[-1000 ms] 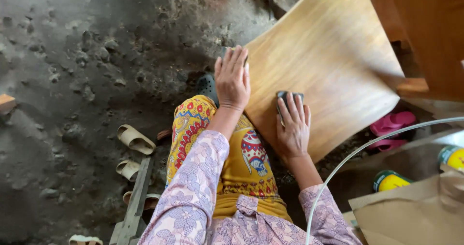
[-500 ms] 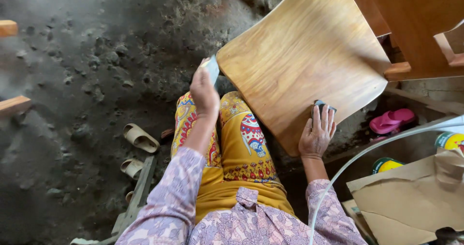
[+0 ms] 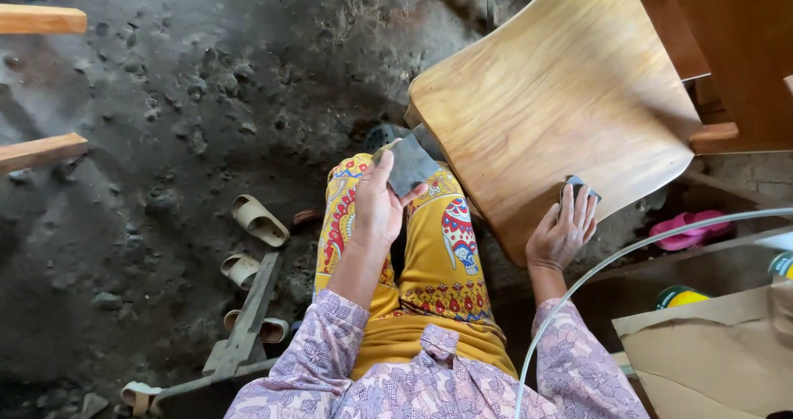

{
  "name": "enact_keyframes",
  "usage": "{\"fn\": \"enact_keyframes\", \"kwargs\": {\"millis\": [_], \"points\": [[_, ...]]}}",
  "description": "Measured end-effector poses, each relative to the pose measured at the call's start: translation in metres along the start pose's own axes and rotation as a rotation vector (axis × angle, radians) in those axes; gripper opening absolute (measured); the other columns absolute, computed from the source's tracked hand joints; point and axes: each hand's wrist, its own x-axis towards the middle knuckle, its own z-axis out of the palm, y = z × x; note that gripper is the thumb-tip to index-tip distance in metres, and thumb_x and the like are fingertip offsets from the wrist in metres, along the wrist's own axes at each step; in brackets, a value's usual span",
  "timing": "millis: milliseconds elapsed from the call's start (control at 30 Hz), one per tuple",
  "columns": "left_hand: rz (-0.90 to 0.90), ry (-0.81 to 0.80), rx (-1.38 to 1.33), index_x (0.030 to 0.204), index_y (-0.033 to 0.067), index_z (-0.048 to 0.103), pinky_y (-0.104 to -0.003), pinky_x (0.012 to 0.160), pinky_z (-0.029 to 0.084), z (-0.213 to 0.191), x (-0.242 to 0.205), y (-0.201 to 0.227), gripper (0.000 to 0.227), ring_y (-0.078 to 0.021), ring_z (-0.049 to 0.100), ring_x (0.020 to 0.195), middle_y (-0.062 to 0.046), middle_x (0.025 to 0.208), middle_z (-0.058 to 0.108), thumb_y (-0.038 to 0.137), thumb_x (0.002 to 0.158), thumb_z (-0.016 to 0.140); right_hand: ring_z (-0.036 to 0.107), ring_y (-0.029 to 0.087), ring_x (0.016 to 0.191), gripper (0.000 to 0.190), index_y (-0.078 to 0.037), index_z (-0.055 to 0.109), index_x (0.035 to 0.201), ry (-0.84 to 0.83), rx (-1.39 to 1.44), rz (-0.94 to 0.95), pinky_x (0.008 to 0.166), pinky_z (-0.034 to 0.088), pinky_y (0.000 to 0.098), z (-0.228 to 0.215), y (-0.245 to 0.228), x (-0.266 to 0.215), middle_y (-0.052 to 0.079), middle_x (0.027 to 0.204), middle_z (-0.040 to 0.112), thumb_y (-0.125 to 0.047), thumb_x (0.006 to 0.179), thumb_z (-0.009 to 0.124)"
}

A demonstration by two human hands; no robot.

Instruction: The person sits on the ground and sands the seat and backrest of a wooden chair using sandpaper. They hold the chair steady with one hand while rubbing the sandpaper over the surfaces with the other.

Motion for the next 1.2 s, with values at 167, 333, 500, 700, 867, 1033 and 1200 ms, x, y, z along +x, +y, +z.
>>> {"fn": "enact_keyframes", "kwargs": {"millis": [167, 333, 500, 700, 867, 1033, 1200], "points": [[-0.023, 0.047, 0.086, 0.119, 0.0148, 0.068, -0.049, 0.074, 0.067, -0.005, 0.012, -0.01, 0.029, -0.025, 0.078, 0.087, -0.011, 0.103, 0.078, 0.035, 0.097, 0.069, 0.04, 0.034, 0.146, 0.046, -0.02, 0.056, 0.15, 0.017, -0.023, -0.011, 0.111, 0.029, 0.0504, 0.0, -0.004, 0.002, 0.01, 0.157, 0.048, -0.019, 0.105, 0.05], [-0.121, 0.094, 0.101, 0.108, 0.0119, 0.069, -0.049, 0.067, 0.068, 0.008, 0.015, -0.004, 0.023, -0.0278, 0.077, 0.078, -0.013, 0.095, 0.078, 0.03, 0.094, 0.073, 0.042, 0.034, 0.145, 0.044, -0.019, 0.059, 0.148, 0.037, -0.03, -0.009, 0.11, 0.031, 0.0499, -0.001, -0.01, 0.005, 0.012, 0.156, 0.05, -0.019, 0.104, 0.052], [-0.129, 0.101, 0.139, 0.105, 0.0153, 0.07, -0.046, 0.061, 0.068, -0.008, 0.046, -0.014, 0.023, -0.0273, 0.078, 0.077, -0.012, 0.095, 0.079, 0.023, 0.087, 0.082, 0.042, 0.033, 0.145, 0.045, -0.018, 0.06, 0.147, 0.031, -0.022, -0.006, 0.111, 0.03, 0.0478, -0.005, -0.017, 0.007, 0.011, 0.156, 0.051, -0.016, 0.103, 0.053], [-0.125, 0.085, 0.149, 0.102, 0.0166, 0.069, -0.044, 0.056, 0.068, -0.013, 0.058, -0.018, 0.02, -0.0265, 0.078, 0.076, -0.011, 0.095, 0.078, 0.022, 0.088, 0.081, 0.045, 0.034, 0.143, 0.045, -0.015, 0.062, 0.145, 0.046, -0.049, -0.019, 0.111, 0.033, 0.0468, -0.005, -0.013, 0.008, 0.013, 0.153, 0.054, -0.016, 0.101, 0.057], [-0.134, 0.082, 0.125, 0.103, 0.0158, 0.067, -0.045, 0.055, 0.067, -0.015, 0.041, -0.028, 0.02, -0.0282, 0.078, 0.074, -0.013, 0.093, 0.078, 0.027, 0.09, 0.078, 0.051, 0.037, 0.138, 0.04, -0.013, 0.067, 0.14, 0.114, -0.036, -0.063, 0.109, 0.038, 0.0472, -0.004, -0.011, 0.008, 0.015, 0.148, 0.059, -0.016, 0.101, 0.06], [-0.127, 0.077, 0.09, 0.095, 0.0154, 0.064, -0.045, 0.054, 0.067, -0.034, 0.023, -0.042, 0.017, -0.0276, 0.078, 0.073, -0.013, 0.091, 0.079, 0.031, 0.095, 0.072, 0.053, 0.038, 0.135, 0.037, -0.013, 0.07, 0.136, 0.186, 0.02, -0.077, 0.108, 0.04, 0.0473, -0.004, -0.009, 0.006, 0.014, 0.144, 0.061, -0.016, 0.1, 0.063], [-0.115, 0.018, 0.136, 0.097, 0.014, 0.068, -0.043, 0.055, 0.067, -0.04, -0.018, -0.03, 0.023, -0.0323, 0.078, 0.08, -0.017, 0.097, 0.078, 0.037, 0.099, 0.062, 0.061, 0.035, 0.125, 0.029, -0.015, 0.073, 0.128, 0.207, 0.302, 0.234, 0.106, 0.045, 0.0445, 0.0, 0.0, 0.008, 0.013, 0.131, 0.068, -0.026, 0.104, 0.061]]}}
